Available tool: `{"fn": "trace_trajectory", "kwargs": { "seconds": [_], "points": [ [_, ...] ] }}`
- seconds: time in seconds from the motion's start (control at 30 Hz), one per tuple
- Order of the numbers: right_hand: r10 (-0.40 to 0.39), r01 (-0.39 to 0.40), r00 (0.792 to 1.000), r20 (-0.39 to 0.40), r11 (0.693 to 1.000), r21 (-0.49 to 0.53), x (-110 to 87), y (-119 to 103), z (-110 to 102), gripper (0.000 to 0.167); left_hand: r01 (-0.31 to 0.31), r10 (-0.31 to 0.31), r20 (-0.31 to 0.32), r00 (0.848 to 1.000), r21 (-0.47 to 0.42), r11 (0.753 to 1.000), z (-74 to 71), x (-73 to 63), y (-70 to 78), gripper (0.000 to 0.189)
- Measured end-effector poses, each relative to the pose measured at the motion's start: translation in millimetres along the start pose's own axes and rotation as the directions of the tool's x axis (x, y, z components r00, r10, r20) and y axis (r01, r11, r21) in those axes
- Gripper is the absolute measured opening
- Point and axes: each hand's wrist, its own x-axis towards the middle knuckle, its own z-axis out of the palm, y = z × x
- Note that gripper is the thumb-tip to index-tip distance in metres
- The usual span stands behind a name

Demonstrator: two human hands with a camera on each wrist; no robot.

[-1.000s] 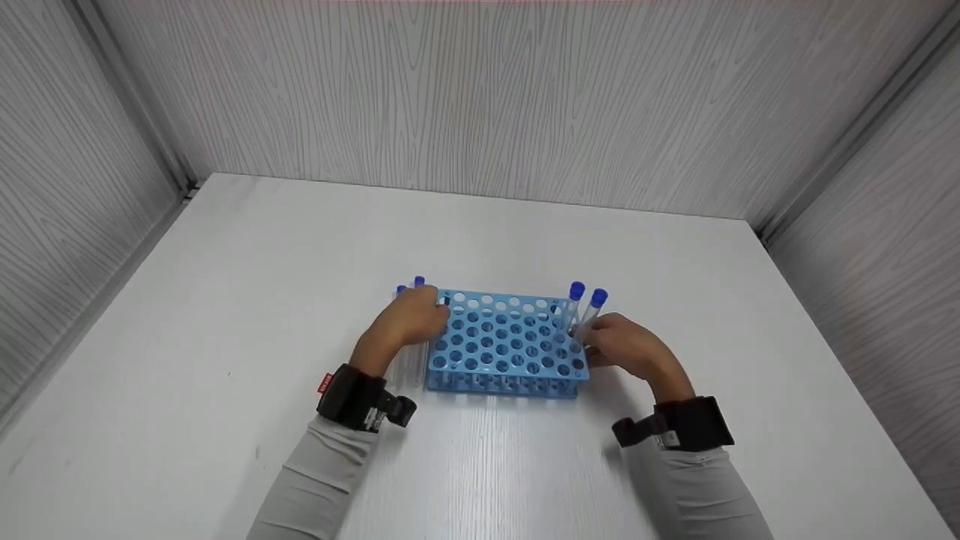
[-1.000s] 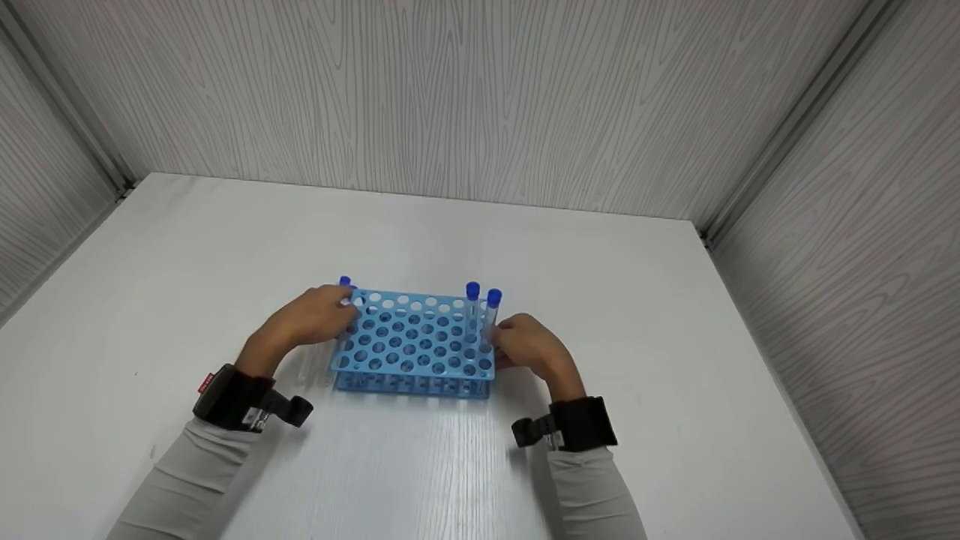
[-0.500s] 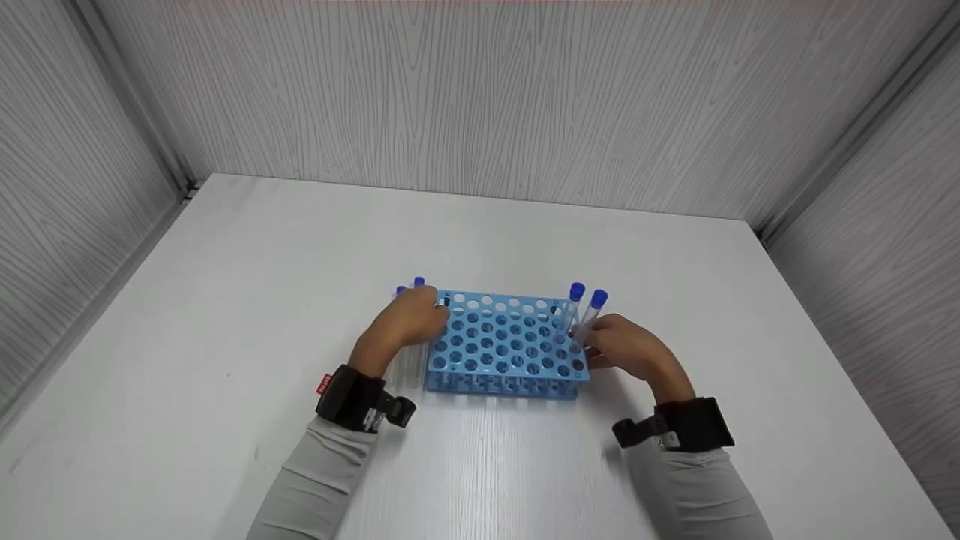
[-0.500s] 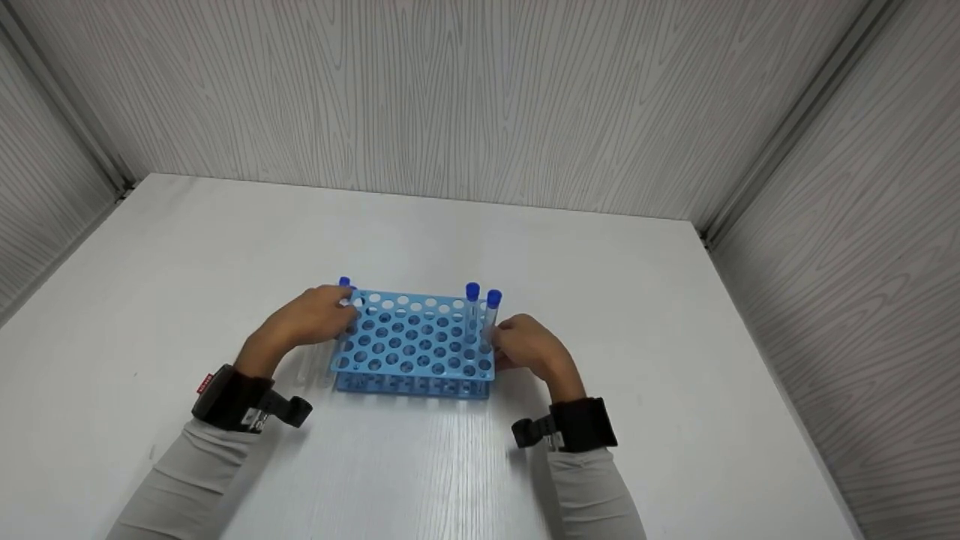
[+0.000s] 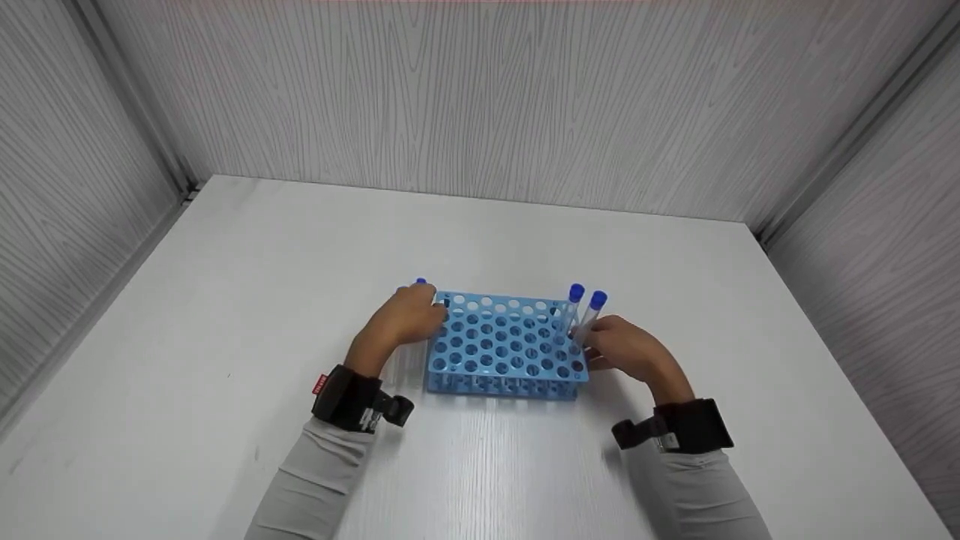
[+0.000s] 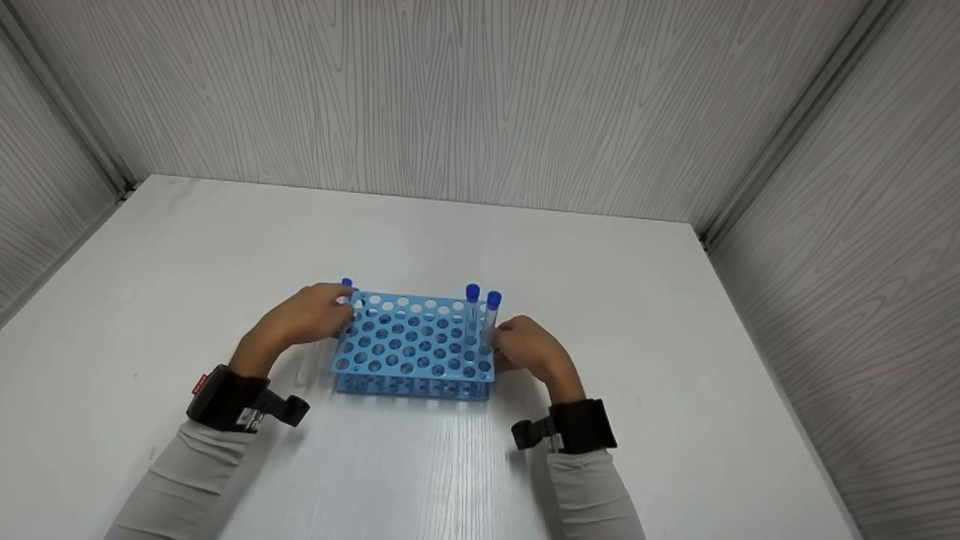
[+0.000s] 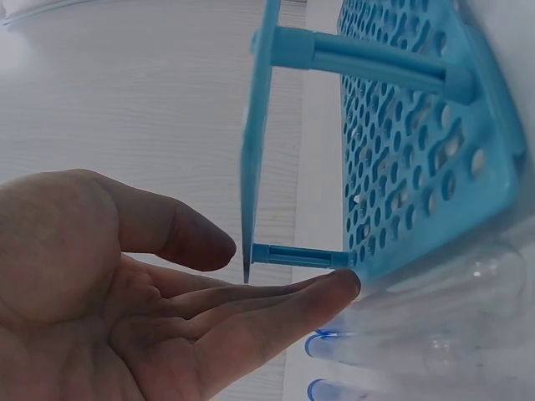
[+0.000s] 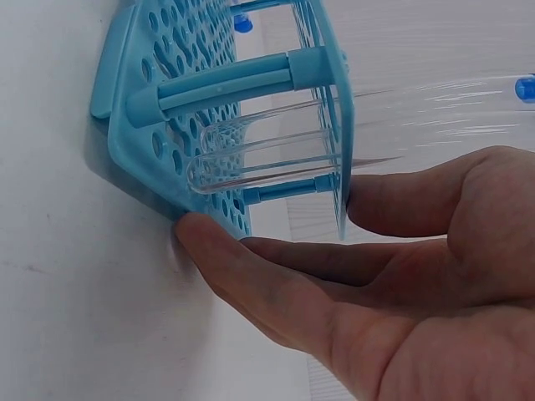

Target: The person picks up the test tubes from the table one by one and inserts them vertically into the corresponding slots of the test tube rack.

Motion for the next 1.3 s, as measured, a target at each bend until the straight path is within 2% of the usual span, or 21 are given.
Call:
{"fn": "trace_trajectory", "kwargs": {
  "seconds": [0.33, 0.63, 0.8, 0.93, 1.3],
  "points": [
    [0.004, -0.004, 1.0, 0.005, 1.0, 0.03, 0.9, 0.5, 0.6, 0.038, -0.039, 0.039, -0.029, 0.999, -0.023, 0.999, -13.3, -4.2, -5.7, 0.049],
    [0.003, -0.003, 1.0, 0.002, 0.999, 0.039, 1.9, 1.1, 1.5, 0.037, -0.028, 0.024, -0.082, 0.996, -0.048, 0.998, -24.6, -7.2, -16.1, 0.048],
    [0.0, 0.0, 1.0, 0.002, 1.0, 0.031, 2.0, 0.5, 2.3, 0.037, 0.002, -0.003, -0.124, 0.992, -0.008, 1.0, -26.4, -6.6, -21.6, 0.047],
    [0.001, -0.001, 1.0, -0.001, 1.0, 0.023, 0.7, -0.4, 1.9, 0.037, 0.041, -0.042, -0.136, 0.99, -0.009, 0.999, -27.0, -5.3, -24.2, 0.047],
    [0.015, -0.015, 1.0, -0.003, 1.0, 0.023, -0.5, -2.6, 2.0, 0.036, 0.149, -0.143, -0.119, 0.982, 0.044, 0.988, -23.7, -0.8, -28.9, 0.044]
  ]
}}
